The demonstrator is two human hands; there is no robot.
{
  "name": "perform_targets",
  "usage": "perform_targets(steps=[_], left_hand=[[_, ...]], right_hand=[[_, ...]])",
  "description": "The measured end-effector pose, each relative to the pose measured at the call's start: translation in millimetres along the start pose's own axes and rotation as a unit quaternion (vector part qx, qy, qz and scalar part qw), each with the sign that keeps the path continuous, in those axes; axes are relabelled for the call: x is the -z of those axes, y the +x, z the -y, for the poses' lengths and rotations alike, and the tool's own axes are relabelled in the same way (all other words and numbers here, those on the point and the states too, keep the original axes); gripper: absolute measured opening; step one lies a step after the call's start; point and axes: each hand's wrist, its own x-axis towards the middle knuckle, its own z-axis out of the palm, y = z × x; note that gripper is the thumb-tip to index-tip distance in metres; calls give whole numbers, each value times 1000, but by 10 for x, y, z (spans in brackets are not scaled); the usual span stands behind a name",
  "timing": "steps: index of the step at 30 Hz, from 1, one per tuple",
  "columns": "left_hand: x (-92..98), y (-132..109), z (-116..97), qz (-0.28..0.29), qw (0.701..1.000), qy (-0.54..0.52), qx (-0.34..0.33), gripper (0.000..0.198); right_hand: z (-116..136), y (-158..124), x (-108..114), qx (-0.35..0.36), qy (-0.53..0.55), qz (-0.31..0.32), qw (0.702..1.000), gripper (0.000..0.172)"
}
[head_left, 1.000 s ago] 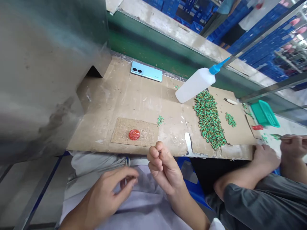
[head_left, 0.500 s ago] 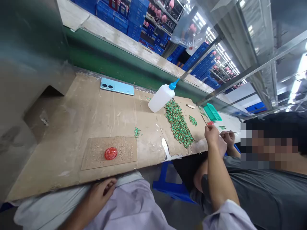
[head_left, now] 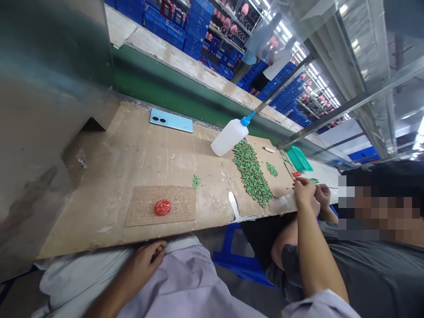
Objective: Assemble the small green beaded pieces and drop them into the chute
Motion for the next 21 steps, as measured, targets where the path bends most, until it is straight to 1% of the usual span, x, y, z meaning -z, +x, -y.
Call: perform_targets(steps=[2,4,7,10,13,16,18,21], left_hand=[[10,-10,-34,7,1000,-2,1,30],[23,-33,-65,10,1000,-6,3,30],[38,-90,-112,10,1000,-17,8,30],[29,-144,-150,7,999,-31,9,29],[12,-156,-163,3,999,-44,12,32],[26,-155,-176,2,998,-62,17,31],[48,-187,-215,2,997,-80,19,30],[71,-303,-345,6,993,-116,18,30]], right_hand=[[145,-157,-162,30,34,44,998,32],[358,-391,-338,84,71,99,989,30],[758,-786,-532,188,127,173,958,27],[1175,-1064,-660,262,174,209,926,30],[1547,-1186,-791,303,205,230,902,31],[1811,-1222,-896,327,219,255,883,29],[1900,-1220,-931,339,220,273,873,26],[1931,-1178,-952,351,222,292,862,27]])
